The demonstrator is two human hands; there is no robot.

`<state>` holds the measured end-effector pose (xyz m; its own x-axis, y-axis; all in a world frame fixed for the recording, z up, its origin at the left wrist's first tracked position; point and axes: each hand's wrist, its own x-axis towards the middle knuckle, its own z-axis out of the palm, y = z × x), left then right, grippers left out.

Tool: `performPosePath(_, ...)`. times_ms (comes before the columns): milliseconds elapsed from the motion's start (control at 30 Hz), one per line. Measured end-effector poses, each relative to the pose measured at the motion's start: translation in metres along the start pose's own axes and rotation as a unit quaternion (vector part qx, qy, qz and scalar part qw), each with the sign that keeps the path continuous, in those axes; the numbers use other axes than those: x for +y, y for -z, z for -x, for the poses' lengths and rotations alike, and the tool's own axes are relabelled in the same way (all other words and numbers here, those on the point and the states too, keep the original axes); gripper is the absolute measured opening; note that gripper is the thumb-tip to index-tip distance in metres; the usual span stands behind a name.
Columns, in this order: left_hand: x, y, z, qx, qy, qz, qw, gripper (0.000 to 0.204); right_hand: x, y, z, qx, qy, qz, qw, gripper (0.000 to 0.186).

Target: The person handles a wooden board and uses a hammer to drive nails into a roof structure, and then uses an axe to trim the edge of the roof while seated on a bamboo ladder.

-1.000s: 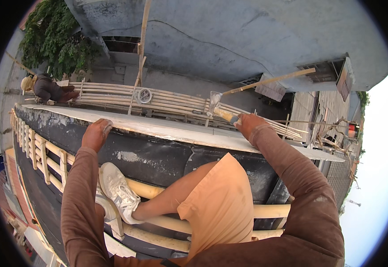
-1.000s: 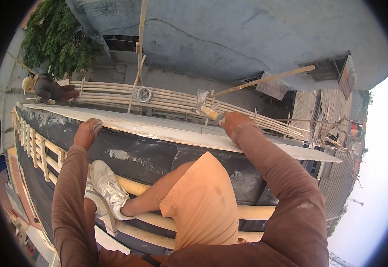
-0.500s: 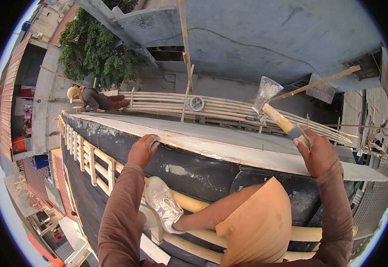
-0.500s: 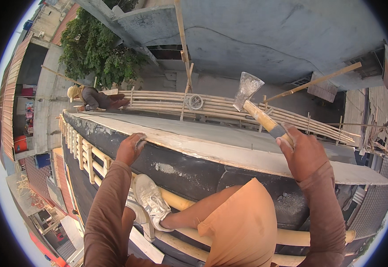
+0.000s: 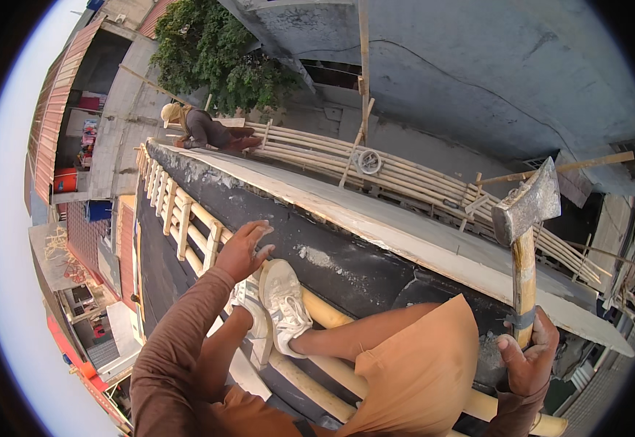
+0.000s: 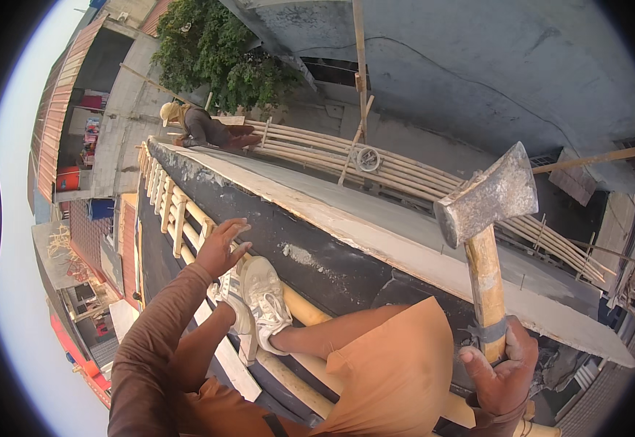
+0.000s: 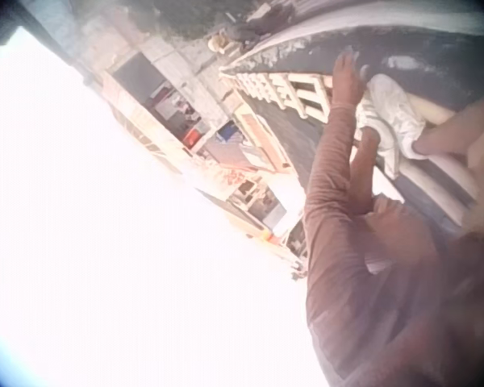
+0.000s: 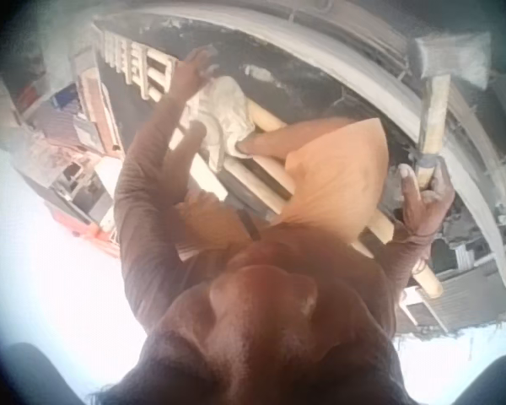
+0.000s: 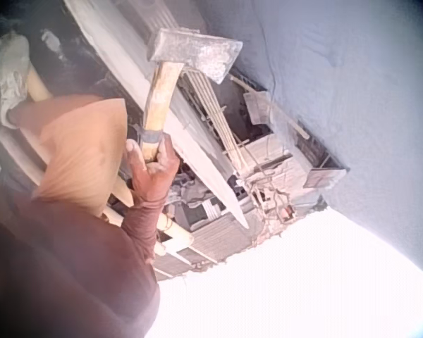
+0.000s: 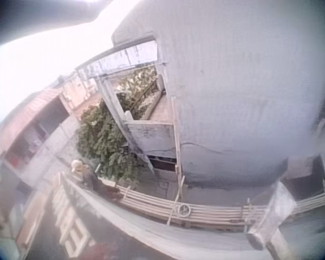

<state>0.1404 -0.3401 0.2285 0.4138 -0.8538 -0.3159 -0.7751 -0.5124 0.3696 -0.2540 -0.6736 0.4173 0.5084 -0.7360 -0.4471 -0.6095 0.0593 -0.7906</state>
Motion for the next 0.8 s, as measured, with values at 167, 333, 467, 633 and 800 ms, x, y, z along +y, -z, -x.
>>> performPosePath(167, 0.073, 0.047, 0.034, -0.154, -0.041, 0.027, 0.987, 0.042, -0.012, -0.005, 0.017, -0.087, 0.021, -0.028, 0.996, 0.04)
performPosePath(333, 0.183, 0.105, 0.087, -0.195, -0.095, 0.034, 0.976, 0.047, -0.042, -0.028, 0.031, -0.125, 0.055, -0.111, 0.984, 0.035)
performPosePath(467, 0.261, 0.153, 0.158, -0.156, -0.089, 0.182, 0.967, 0.048, -0.054, -0.054, 0.037, -0.232, 0.074, -0.171, 0.955, 0.039)
performPosePath(633, 0.313, 0.146, 0.225, 0.054, 0.065, 0.467, 0.88, 0.064, -0.061, -0.099, 0.057, -0.353, 0.101, -0.143, 0.919, 0.039)
performPosePath(800, 0.355, 0.095, 0.236, 0.231, 0.184, 0.639, 0.71, 0.102, -0.068, -0.107, 0.109, -0.462, 0.276, -0.084, 0.838, 0.039)
